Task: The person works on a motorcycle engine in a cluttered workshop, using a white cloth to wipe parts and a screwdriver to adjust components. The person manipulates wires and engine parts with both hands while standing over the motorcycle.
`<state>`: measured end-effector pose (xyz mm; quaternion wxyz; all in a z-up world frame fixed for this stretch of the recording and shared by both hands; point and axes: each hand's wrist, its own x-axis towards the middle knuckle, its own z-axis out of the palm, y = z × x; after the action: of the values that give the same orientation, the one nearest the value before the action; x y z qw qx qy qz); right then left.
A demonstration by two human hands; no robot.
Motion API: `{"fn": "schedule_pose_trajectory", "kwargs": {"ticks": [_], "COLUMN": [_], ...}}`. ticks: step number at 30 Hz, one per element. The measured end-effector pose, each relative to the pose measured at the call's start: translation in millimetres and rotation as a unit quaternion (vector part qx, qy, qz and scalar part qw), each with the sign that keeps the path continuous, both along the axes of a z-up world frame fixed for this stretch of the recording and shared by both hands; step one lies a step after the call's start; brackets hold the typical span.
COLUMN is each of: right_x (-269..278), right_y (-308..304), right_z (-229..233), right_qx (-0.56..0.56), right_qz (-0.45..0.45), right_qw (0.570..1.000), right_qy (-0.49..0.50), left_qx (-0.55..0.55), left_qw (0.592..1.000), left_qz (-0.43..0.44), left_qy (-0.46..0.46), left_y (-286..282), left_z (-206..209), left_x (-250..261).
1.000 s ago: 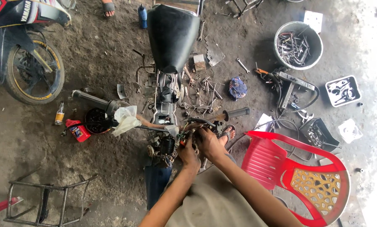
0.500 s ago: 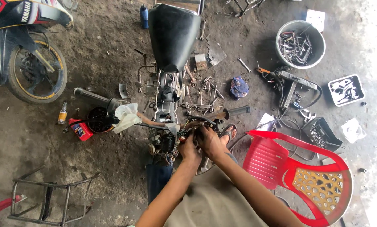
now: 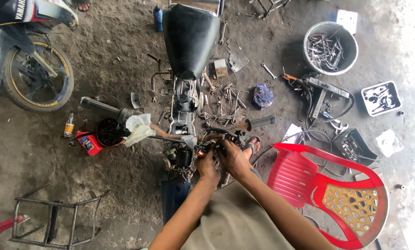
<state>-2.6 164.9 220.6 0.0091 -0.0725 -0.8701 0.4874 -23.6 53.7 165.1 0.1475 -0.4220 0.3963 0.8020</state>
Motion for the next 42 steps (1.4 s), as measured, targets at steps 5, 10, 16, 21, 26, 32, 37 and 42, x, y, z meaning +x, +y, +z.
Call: {"fn": "schedule_pose_trajectory", "kwargs": {"ticks": [5,10,16,21,26,32,37,42], "right_x": [13.5,26.1,45.4,46.9,67.1,73.4,98.4,129.8], "right_y": [-2.9,-7.3,-11.9,-17.8,-27.9,-21.3,0.2,40.8], "right_z": [-6.7,-5.6,-42.4,-12.8,-50.2,-49.6,-79.6,-58.2], "right_qx": [0.058,-0.006,-0.057,-0.222,-0.286,-0.383,-0.256,-0.246], "right_qz": [-0.009,-0.047,-0.076,-0.074,-0.067,-0.145,-0.163,-0.221], "right_qw": [0.998,0.996,0.995,0.963,0.951,0.909,0.945,0.927], "right_qy": [0.038,0.077,-0.022,-0.131,-0.097,-0.071,-0.119,-0.177], "left_qx": [-0.015,-0.057,-0.045,-0.237,-0.28,-0.442,-0.542,-0.514], "left_qw": [1.0,0.996,0.98,0.879,0.791,0.536,0.359,0.304], "left_qz": [-0.004,-0.052,-0.134,-0.388,-0.534,-0.585,-0.563,-0.693], "left_qy": [0.026,0.047,0.143,0.144,0.107,0.419,0.511,0.403], "left_y": [-2.2,-4.6,-23.5,-45.2,-48.9,-49.1,-43.7,-36.5], "left_z": [-8.4,-0.4,24.0,37.6,68.2,106.7,144.9,105.2], "left_x": [1.9,1.9,28.0,43.6,30.0,-4.8,-90.1,-158.2]}}
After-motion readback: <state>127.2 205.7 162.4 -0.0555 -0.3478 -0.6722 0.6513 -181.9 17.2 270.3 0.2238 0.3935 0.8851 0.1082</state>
